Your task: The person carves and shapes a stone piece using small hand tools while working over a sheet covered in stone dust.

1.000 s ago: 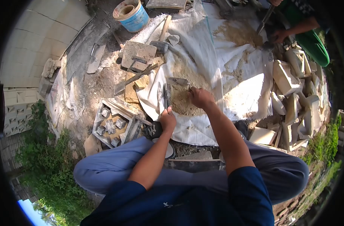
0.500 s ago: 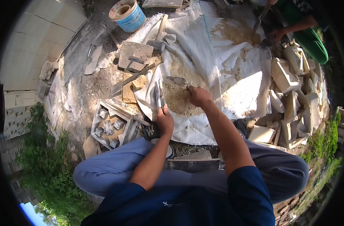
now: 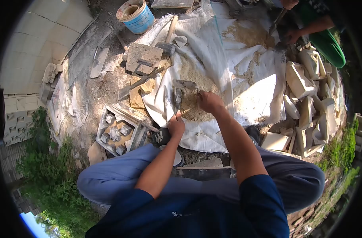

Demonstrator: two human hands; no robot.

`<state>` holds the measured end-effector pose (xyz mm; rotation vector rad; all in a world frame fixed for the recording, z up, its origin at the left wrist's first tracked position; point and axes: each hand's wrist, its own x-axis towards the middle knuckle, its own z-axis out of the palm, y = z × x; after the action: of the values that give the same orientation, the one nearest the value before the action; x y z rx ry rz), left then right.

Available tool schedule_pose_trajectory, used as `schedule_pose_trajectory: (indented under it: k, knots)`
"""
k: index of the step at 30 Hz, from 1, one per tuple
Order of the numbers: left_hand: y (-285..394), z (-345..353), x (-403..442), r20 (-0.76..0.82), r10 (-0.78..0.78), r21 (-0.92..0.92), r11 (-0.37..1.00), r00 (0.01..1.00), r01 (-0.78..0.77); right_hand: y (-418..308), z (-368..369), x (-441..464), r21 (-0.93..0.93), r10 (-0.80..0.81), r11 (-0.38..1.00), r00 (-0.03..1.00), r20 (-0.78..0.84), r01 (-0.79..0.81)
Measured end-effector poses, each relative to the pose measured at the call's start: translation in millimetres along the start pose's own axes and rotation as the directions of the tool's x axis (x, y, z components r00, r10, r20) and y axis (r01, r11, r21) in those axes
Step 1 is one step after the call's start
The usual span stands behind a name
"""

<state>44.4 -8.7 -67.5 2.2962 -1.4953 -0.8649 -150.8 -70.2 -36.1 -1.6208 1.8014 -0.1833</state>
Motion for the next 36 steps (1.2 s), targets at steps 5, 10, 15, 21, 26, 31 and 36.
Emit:
schedule_pose_trajectory:
  k: [5, 10, 15, 21, 26, 31, 36]
  knots:
    - [13.3, -9.2, -12.7, -0.173, 0.164, -0.111, 0.976, 0.971, -0.185, -1.8, -1.2, -4.5, -0.021, 0.025, 0.999, 0.999, 0.025, -0.024]
    - [3.9, -6.4, -5.4, -0.051, 0.169, 0.040, 0.985, 0.984, -0.167, -4.9, -1.3, -3.6, -0.027, 0.041, 0.999, 0.999, -0.019, -0.041]
    - [21.8, -10.3, -15.1, -0.141, 0.182, -0.079, 0.978, 0.973, -0.195, 2.1, 4.6, -0.2, -0.007, 0.025, 1.000, 1.000, 0.015, -0.025]
    - [10.8, -3.5, 1.5, 0.017, 0.274, 0.035, 0.961, 0.962, -0.274, -3.9, -1.6, 3.2, -0.027, 0.029, 0.999, 0.999, -0.040, -0.030]
    - [18.8, -7.3, -15.3, -0.082, 0.127, -0.029, 0.991, 0.989, -0.130, -0.2, 5.8, -4.2, -0.058, 0.062, 0.997, 0.998, 0.028, -0.060]
    - [9.1, -9.3, -1.2, -0.031, 0.122, -0.042, 0.992, 0.992, -0.123, -7.2, -3.1, -3.2, -0.020, 0.056, 0.998, 0.997, 0.046, -0.055]
    - [1.2, -2.7, -0.5, -0.147, 0.178, -0.103, 0.976, 0.973, -0.194, -15.0, -3.3, -12.8, 0.004, 0.100, 0.995, 0.994, 0.042, -0.100]
